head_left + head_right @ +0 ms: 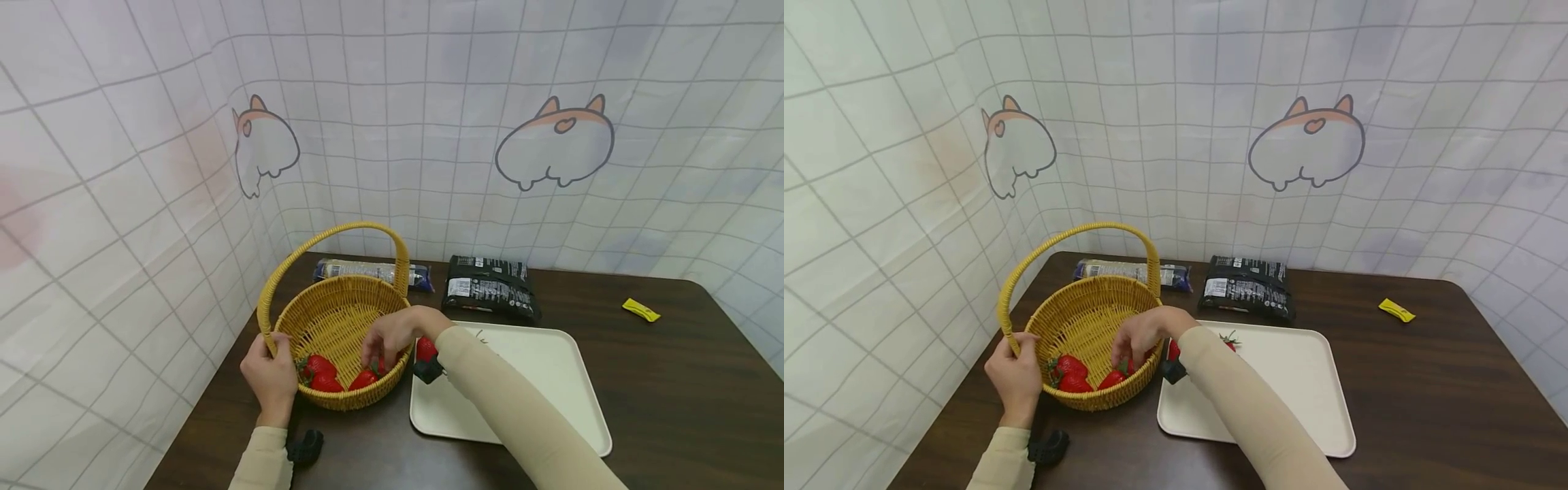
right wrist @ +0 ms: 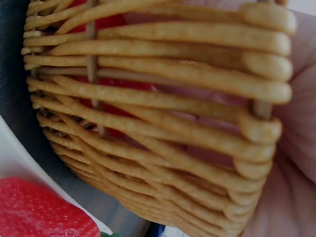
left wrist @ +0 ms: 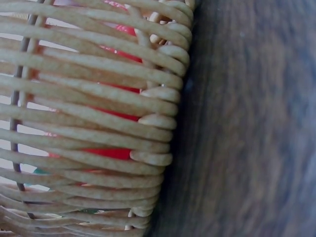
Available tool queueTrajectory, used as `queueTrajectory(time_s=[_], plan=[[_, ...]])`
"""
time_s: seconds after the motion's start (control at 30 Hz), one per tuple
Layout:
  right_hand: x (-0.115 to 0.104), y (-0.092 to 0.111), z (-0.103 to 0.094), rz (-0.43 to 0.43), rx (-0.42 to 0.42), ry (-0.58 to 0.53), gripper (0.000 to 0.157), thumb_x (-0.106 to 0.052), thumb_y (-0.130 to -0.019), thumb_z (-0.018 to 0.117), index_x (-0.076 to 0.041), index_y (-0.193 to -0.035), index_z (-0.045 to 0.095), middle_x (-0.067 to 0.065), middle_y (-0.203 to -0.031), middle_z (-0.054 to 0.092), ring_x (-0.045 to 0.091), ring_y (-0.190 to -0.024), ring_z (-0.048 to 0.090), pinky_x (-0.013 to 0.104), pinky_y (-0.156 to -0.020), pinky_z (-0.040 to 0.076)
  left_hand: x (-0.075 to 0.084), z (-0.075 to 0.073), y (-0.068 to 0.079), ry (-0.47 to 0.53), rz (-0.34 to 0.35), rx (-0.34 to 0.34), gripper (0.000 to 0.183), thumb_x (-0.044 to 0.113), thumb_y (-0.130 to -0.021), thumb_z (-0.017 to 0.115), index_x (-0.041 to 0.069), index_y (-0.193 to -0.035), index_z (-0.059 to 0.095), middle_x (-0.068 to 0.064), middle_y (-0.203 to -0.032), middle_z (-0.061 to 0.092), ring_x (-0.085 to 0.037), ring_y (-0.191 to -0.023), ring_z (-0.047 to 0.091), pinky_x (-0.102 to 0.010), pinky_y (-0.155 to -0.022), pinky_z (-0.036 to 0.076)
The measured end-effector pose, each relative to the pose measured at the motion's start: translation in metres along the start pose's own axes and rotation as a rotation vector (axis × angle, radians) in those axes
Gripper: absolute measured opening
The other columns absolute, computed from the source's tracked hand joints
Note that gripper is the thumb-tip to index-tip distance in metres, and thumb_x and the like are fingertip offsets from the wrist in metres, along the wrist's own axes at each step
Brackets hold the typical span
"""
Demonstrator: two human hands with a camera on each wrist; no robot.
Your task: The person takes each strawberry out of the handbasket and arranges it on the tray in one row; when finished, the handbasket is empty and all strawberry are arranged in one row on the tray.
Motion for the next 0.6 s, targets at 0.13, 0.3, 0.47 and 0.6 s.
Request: queueTrajectory(time_s=[0.13,0.3,0.47,0.6], plan=[[0.000,0.001,0.000,-0.003,0.009,0.008,0.038,0.008,-0.082,0.068,-0.011,-0.116,0.068,0.002,-0.106,0.067,0.011,-0.096,0.058,0.025,-0.083,0.050,0.001,0.000,0.000,0.007,0.006,0.005,0.018,-0.007,-0.084,0.063,0.003,-0.070,0.068,0.000,-0.054,0.052,-0.008,-0.044,0.031,-0.022,-0.043,0.023],[0.002,0.006,-0.004,-0.057,0.088,-0.017,0.037,0.007,-0.085,0.066,-0.013,-0.117,0.067,-0.001,-0.109,0.065,0.015,-0.102,0.057,0.026,-0.086,0.049,0.001,0.003,0.000,0.019,0.006,-0.011,0.018,-0.007,-0.084,0.063,0.002,-0.070,0.067,-0.001,-0.054,0.050,-0.008,-0.043,0.031,-0.022,-0.042,0.023],[0.002,0.012,-0.008,-0.123,0.259,-0.064,0.036,0.001,-0.090,0.064,-0.013,-0.122,0.064,-0.001,-0.114,0.063,0.015,-0.104,0.055,0.029,-0.088,0.048,0.000,0.003,0.000,0.020,0.002,-0.004,0.018,-0.008,-0.084,0.063,0.003,-0.070,0.068,-0.001,-0.055,0.052,-0.008,-0.044,0.032,-0.022,-0.043,0.024],[-0.002,0.016,-0.006,-0.205,0.386,-0.101,0.033,-0.004,-0.093,0.062,-0.010,-0.125,0.063,0.003,-0.120,0.062,0.017,-0.108,0.054,0.032,-0.092,0.047,0.001,0.000,0.000,0.018,0.007,0.006,0.018,-0.008,-0.084,0.063,0.003,-0.071,0.068,-0.001,-0.056,0.055,-0.007,-0.044,0.033,-0.022,-0.043,0.025]])
Point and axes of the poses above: each hand's wrist, its own y-axis away from the middle knuckle, its own z-axis out of the palm, x = y × z, the point moved 4 cm from there along -y, towards the middle knuckle
